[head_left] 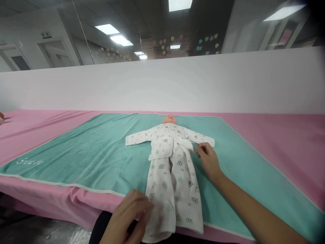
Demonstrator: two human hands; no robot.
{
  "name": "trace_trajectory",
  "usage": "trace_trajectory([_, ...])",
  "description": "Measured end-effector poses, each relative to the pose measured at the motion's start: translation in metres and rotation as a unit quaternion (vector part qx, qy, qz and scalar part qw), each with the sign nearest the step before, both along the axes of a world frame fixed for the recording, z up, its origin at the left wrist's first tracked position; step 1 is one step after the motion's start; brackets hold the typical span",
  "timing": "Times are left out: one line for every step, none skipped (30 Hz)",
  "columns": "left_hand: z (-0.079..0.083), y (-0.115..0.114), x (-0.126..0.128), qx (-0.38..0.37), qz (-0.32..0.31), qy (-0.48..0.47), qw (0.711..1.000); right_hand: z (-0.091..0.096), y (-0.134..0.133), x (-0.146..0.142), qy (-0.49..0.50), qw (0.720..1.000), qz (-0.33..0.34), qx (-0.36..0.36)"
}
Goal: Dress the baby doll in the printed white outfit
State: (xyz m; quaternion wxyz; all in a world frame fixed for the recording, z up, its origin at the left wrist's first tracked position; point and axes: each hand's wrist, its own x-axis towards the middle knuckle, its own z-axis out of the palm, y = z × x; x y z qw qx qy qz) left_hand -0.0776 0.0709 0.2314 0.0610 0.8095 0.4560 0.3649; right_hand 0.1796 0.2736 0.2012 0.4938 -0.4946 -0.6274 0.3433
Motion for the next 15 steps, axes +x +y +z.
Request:
trace_trajectory([0.002,0.008,0.0,0.01,0.019,0.002,1.0,0.0,0.001,0.001,0.02,0.998,-0.039,0.043])
trace_trajectory([0.003,0.016,0.001,0.021,0.037,0.026,0.999,0.001,0.002,0.002,0.031,0.995,-0.058,0.081])
trace_trajectory([0.002,0.025,0.003,0.029,0.049,0.067,0.996,0.001,0.002,0.002,0.025,0.992,-0.057,0.11])
trace_trajectory([0.0,0.032,0.007,0.032,0.053,0.112,0.992,0.001,0.001,0.002,-0.002,0.991,-0.039,0.132])
trace_trajectory([-0.002,0.039,0.012,0.029,0.048,0.149,0.987,0.001,-0.001,0.001,-0.046,0.988,-0.006,0.15])
trace_trajectory([-0.005,0.043,0.018,0.024,0.033,0.173,0.984,0.001,-0.004,-0.002,-0.096,0.98,0.035,0.168])
trace_trajectory([-0.006,0.046,0.024,0.019,0.011,0.181,0.983,0.002,-0.008,-0.005,-0.145,0.968,0.08,0.187])
trace_trajectory([-0.006,0.046,0.03,0.009,-0.019,0.177,0.984,0.002,-0.013,-0.009,-0.187,0.952,0.125,0.208])
trace_trajectory([-0.005,0.046,0.034,-0.006,-0.051,0.162,0.985,0.003,-0.018,-0.013,-0.216,0.934,0.167,0.229])
trace_trajectory([-0.001,0.046,0.037,-0.029,-0.082,0.14,0.986,0.004,-0.023,-0.017,-0.232,0.919,0.201,0.247])
trace_trajectory([0.004,0.046,0.037,-0.064,-0.098,0.112,0.987,0.006,-0.027,-0.02,-0.233,0.911,0.223,0.255])
trace_trajectory([0.01,0.048,0.035,-0.109,-0.094,0.075,0.987,0.008,-0.03,-0.022,-0.217,0.915,0.232,0.249])
trace_trajectory([0.017,0.053,0.031,-0.156,-0.07,0.031,0.985,0.009,-0.031,-0.022,-0.186,0.929,0.226,0.225])
trace_trajectory([0.022,0.062,0.025,-0.195,-0.032,-0.02,0.98,0.009,-0.03,-0.021,-0.145,0.95,0.203,0.189])
trace_trajectory([0.026,0.074,0.017,-0.224,0.017,-0.073,0.972,0.009,-0.027,-0.019,-0.1,0.971,0.162,0.147])
